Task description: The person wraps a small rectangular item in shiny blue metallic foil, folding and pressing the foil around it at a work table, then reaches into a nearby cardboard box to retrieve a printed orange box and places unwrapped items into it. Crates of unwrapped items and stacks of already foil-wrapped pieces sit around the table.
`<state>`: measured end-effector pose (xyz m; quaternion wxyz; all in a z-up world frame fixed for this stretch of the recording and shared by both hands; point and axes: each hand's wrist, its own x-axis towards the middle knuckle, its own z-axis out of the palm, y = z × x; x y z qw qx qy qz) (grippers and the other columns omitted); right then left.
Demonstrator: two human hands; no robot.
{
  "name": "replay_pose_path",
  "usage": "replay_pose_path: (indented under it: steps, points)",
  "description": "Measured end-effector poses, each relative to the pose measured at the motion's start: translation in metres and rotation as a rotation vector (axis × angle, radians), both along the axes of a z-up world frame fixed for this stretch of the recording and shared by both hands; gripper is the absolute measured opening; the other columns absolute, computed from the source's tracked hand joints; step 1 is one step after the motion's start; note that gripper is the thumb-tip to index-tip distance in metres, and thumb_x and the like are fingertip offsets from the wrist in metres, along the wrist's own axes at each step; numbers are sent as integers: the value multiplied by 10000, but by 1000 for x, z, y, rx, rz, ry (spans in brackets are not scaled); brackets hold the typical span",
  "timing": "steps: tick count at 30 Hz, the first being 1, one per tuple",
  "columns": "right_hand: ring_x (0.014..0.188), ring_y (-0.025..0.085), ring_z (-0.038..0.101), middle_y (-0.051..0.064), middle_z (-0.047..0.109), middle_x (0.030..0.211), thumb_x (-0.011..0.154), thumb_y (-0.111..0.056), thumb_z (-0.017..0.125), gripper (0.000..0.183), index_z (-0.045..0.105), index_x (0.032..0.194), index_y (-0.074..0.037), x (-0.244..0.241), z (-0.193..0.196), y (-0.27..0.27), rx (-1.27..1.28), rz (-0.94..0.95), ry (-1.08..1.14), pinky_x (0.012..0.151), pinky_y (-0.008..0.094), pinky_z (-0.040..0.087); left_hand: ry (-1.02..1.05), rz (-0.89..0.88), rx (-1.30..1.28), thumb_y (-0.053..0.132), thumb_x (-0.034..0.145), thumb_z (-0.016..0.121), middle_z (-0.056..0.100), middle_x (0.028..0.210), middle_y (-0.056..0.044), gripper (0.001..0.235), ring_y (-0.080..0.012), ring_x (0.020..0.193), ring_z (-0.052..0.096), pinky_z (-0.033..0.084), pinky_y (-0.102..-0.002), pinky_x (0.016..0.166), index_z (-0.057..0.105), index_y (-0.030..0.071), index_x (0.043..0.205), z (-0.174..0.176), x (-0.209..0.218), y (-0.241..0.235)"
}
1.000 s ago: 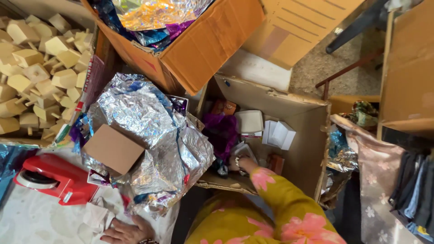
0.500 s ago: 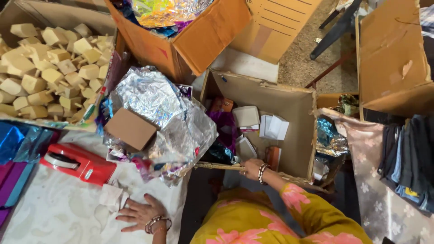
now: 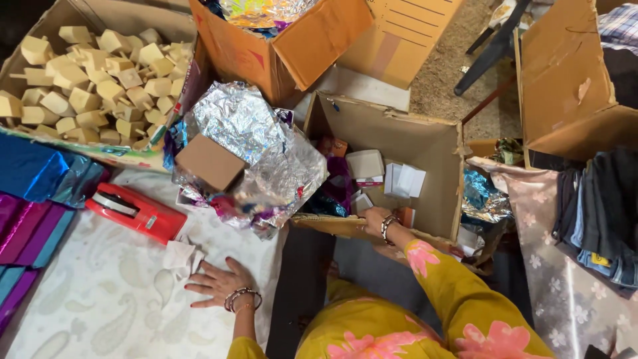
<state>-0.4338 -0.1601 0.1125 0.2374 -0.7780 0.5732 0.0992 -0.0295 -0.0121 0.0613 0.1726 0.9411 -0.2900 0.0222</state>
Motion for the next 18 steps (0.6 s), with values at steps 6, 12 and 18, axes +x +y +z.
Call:
replay_pose_path:
  steps: [6, 12, 18]
  points:
    - [1080, 366, 671, 145, 723, 1157, 823, -387, 765, 497, 686, 1277, -200, 1, 1, -3, 8, 11, -7, 929, 473, 536, -30, -9, 3, 568, 973, 485, 231, 1651, -322, 811, -498, 1560, 74, 13, -822, 1099, 354, 77, 1605, -13, 4, -1]
    - [1018, 377, 699, 158, 749, 1082, 762, -300, 743, 461, 733, 1207, -179, -16, -35, -17, -20, 94, -103, 906, 477, 553, -32, -7, -1, 562, 978, 468, 212, 1657, -348, 828, -523, 1563, 52, 12, -827, 1105, 336, 46, 1611, -10, 2, -3]
    - [1052, 367, 699, 183, 744, 1104, 831, -549, 716, 562, 727, 1217, -141, -17, -47, -14, 121, 163, -114, 928, 456, 542, 29, 5, 30, 521, 1017, 459, 153, 1672, -369, 802, -515, 1573, -4, -6, -803, 1141, 301, 7, 1613, -14, 2, -2]
